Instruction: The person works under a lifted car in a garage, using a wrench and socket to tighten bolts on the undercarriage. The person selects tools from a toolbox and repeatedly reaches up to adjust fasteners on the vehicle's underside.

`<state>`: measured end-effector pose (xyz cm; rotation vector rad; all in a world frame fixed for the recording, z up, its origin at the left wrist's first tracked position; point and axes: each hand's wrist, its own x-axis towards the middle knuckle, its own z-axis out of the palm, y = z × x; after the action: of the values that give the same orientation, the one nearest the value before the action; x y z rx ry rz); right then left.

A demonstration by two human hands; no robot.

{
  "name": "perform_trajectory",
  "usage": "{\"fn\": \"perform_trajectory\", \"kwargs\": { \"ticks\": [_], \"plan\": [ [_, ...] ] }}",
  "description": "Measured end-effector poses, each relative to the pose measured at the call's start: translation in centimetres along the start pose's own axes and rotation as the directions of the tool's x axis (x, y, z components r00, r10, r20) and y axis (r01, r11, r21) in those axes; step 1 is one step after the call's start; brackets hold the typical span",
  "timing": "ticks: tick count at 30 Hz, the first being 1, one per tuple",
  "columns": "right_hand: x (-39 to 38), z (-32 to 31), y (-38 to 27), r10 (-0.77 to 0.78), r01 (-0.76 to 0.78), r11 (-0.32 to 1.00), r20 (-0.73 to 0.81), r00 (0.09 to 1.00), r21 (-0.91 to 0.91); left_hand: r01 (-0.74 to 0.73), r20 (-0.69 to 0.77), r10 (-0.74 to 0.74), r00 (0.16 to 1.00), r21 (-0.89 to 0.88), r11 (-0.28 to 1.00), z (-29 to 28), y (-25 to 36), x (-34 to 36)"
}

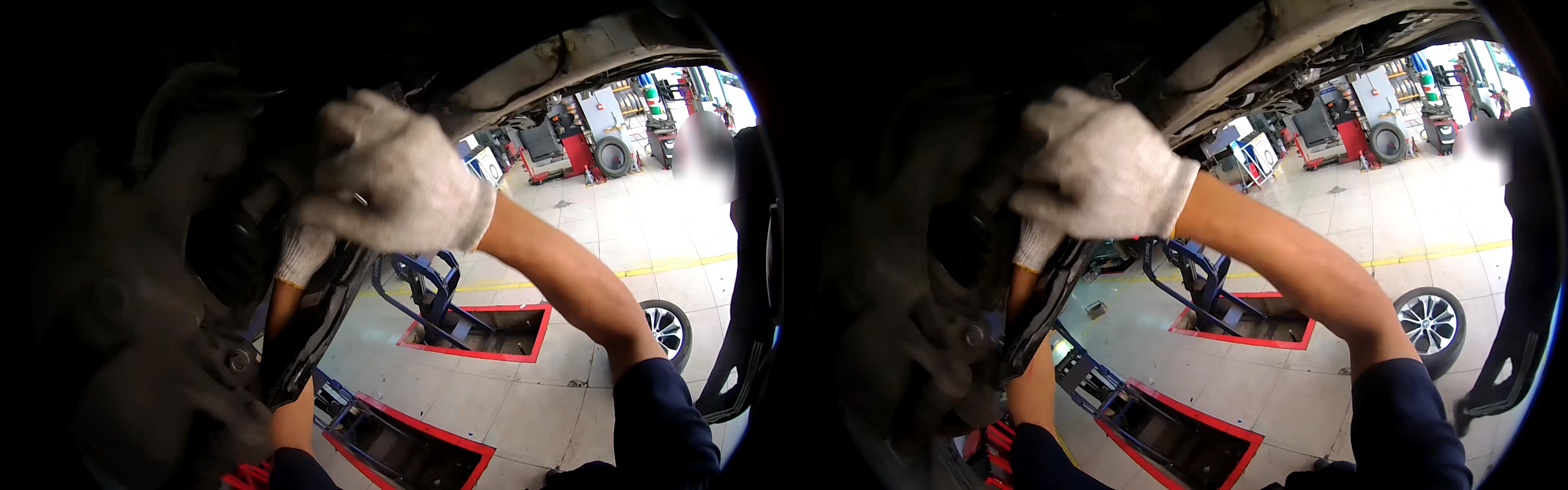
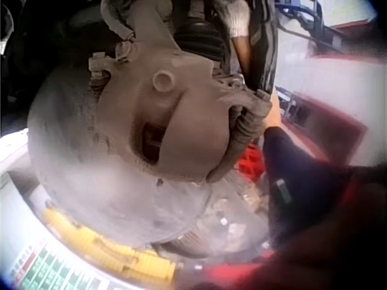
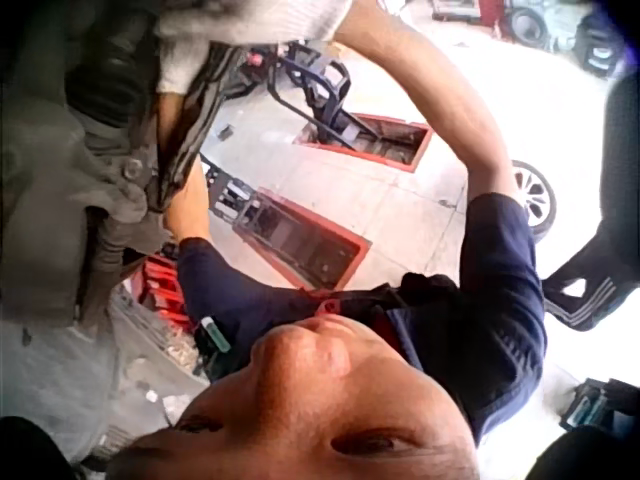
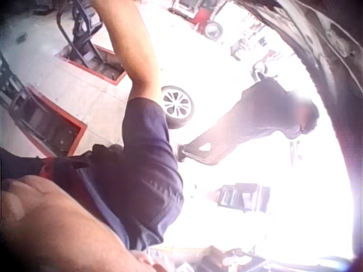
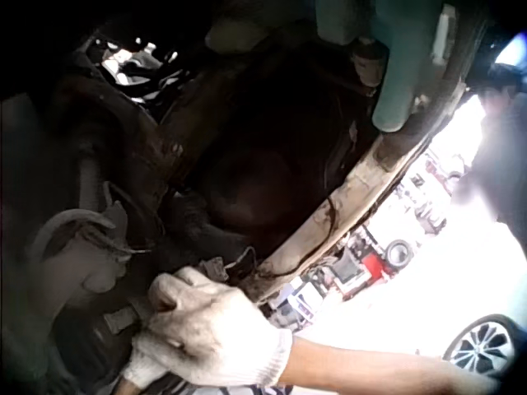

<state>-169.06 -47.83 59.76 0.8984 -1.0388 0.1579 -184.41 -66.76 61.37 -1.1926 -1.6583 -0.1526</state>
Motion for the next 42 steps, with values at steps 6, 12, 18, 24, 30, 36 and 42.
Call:
{"fn": "perform_trajectory", "kwargs": {
  "ticks": [6, 12, 18, 24, 30, 36, 42],
  "plan": [
    [2.8, 1.6, 2.8, 0.238, -0.342, 0.191, 0.294, 0.926, 0.920, 0.177, 0.064, -0.165, 0.984, -0.373, 0.911, 0.3, 1.0, 1.7],
    [1.9, 1.4, -0.1, 0.628, -0.634, 0.271, 0.366, 0.687, 0.725, 0.124, 0.053, -0.118, 0.992, -0.126, 0.984, 0.4, 0.0, 0.6],
    [3.0, 3.6, -3.5, 0.605, -0.664, 0.683, 0.274, 0.748, 0.305, 0.092, 0.069, -0.084, 0.994, -0.117, 0.989, -0.9, 0.6, -1.0],
    [1.1, 7.1, -3.7, 0.427, -0.421, 0.877, 0.027, 0.904, 0.232, 0.147, 0.072, -0.137, 0.988, -0.163, 0.976, 0.0, 0.2, -0.9],
    [0.6, 1.3, -0.9, 0.619, -0.617, 0.222, 0.380, 0.687, 0.755, 0.196, 0.087, -0.183, 0.979, -0.165, 0.967, -0.1, 0.2, 0.0],
    [2.3, 3.7, -2.5, 0.542, -0.508, 0.781, 0.010, 0.840, 0.363, 0.212, 0.097, -0.198, 0.975, -0.178, 0.961, -1.0, 1.1, -1.0],
    [2.7, 5.3, -3.3, 0.519, -0.535, 0.831, 0.132, 0.845, 0.152, 0.248, 0.117, -0.231, 0.966, -0.159, 0.956, -2.4, 1.9, -2.4]
  ]
}}
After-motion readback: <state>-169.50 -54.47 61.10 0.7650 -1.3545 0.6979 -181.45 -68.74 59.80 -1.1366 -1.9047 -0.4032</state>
